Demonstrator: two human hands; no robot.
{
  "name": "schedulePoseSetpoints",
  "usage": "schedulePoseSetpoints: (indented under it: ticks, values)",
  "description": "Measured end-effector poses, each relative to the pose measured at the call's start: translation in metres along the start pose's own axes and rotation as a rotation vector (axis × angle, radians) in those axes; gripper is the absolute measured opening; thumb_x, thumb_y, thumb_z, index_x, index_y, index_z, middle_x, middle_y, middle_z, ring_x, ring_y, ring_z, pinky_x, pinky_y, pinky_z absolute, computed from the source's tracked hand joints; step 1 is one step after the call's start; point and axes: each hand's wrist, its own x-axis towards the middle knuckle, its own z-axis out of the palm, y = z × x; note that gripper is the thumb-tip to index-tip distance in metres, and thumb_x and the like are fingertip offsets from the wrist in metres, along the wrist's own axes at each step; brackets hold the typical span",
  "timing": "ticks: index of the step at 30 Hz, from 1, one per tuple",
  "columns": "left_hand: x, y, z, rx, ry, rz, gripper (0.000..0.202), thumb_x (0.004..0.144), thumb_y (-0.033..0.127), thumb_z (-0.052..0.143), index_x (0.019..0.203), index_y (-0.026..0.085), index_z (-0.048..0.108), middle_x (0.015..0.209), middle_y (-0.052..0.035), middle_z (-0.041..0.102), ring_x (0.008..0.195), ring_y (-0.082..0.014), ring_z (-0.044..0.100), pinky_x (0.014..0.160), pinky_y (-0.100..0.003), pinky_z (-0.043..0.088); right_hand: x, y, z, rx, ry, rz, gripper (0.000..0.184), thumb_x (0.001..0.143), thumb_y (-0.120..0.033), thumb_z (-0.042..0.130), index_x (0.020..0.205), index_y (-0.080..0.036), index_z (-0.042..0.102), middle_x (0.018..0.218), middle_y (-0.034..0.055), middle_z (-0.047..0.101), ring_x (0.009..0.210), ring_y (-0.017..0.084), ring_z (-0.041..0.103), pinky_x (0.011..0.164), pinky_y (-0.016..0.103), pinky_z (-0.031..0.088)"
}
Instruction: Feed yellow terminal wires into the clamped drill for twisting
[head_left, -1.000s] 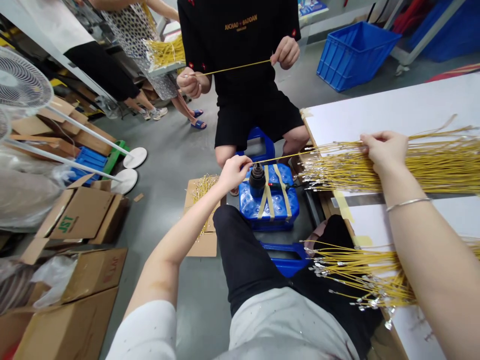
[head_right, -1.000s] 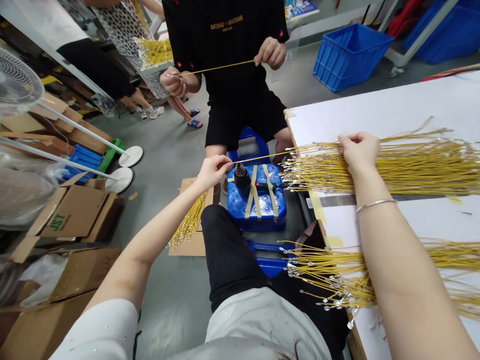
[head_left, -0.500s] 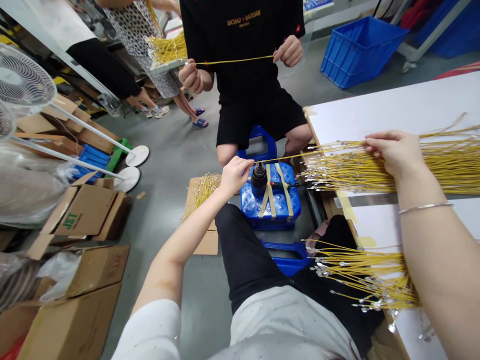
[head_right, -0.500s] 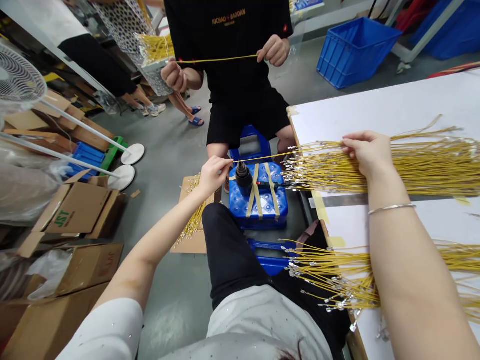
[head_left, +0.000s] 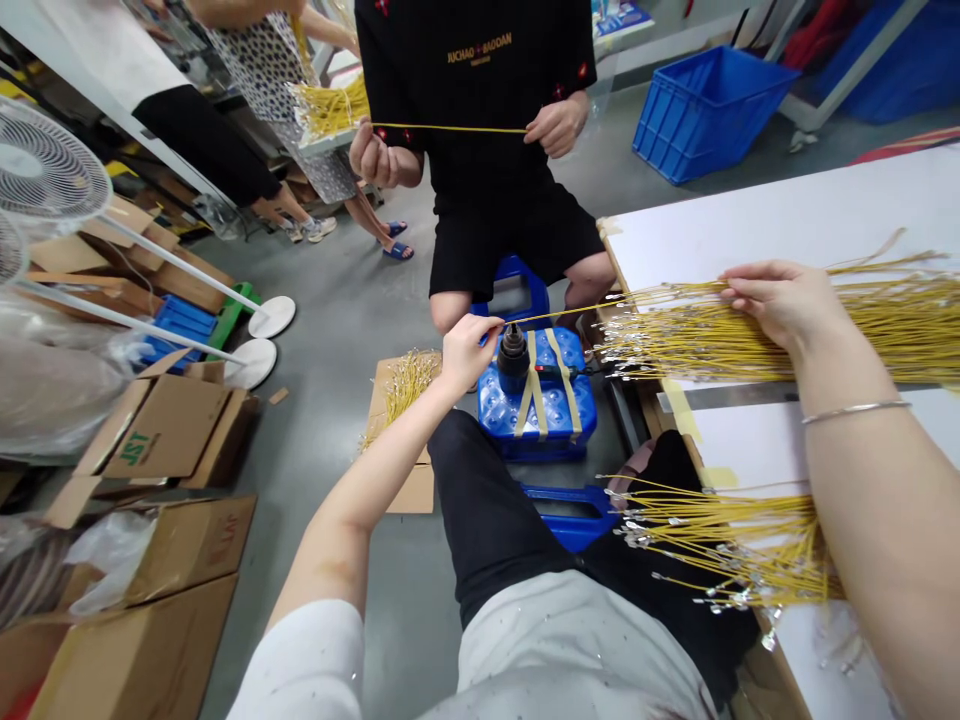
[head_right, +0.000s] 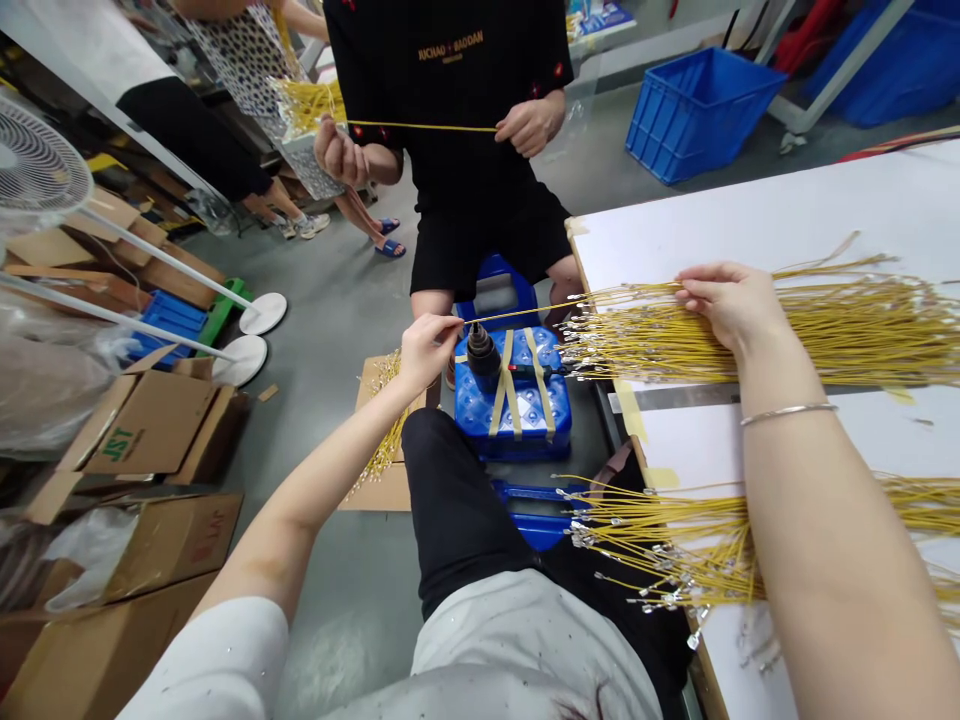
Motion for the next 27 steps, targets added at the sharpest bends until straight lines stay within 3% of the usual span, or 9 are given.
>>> schedulePoseSetpoints:
  ticks: [11,15,22,27]
  values:
    - [0.002,0.007,0.003,0.026,0.105,-0.02,0.02,0.089,0.014,0.059,0.074,0.022,0.069,0.085,-0.0022,0.075,0.084,-0.0182,0.064,0.082,-0.032,0.051,0.005,-0.001,-0.011,0.02,-0.077,0.04,0.017,0.066,0.007,0.065,0.069,-0.01,0.064,0.074,0.0084,0.061,0.063,0.009,0.059,0.046,0.015,0.037]
    - [0.005,0.017,0.001,0.0,0.121,0.008,0.02,0.091,0.017,0.06,0.072,0.021,0.068,0.084,-0.0026,0.075,0.083,-0.018,0.064,0.082,-0.034,0.051,0.003,-0.009,-0.024,0.034,-0.079,0.018,0.018,0.065,0.006,0.066,0.07,-0.011,0.068,0.068,0.0072,0.059,0.062,0.009,0.055,0.046,0.016,0.037]
    - [0.013,0.062,0.001,0.017,0.231,0.243,0.02,0.097,0.025,0.056,0.082,0.023,0.069,0.086,-0.0023,0.075,0.083,-0.0165,0.067,0.081,-0.035,0.054,-0.015,-0.038,-0.088,-0.035,-0.054,-0.188,0.015,0.067,-0.013,0.082,0.077,-0.018,0.073,0.092,0.0106,0.067,0.069,0.01,0.057,0.055,0.027,0.041]
    - [0.019,0.112,0.007,-0.021,0.229,0.432,0.013,0.097,0.023,0.059,0.094,0.025,0.071,0.081,-0.001,0.074,0.075,-0.015,0.066,0.072,-0.031,0.055,-0.026,-0.049,-0.153,-0.047,0.061,-0.333,0.033,0.058,-0.038,0.094,0.082,-0.025,0.077,0.086,0.0101,0.064,0.07,0.012,0.056,0.054,0.03,0.037]
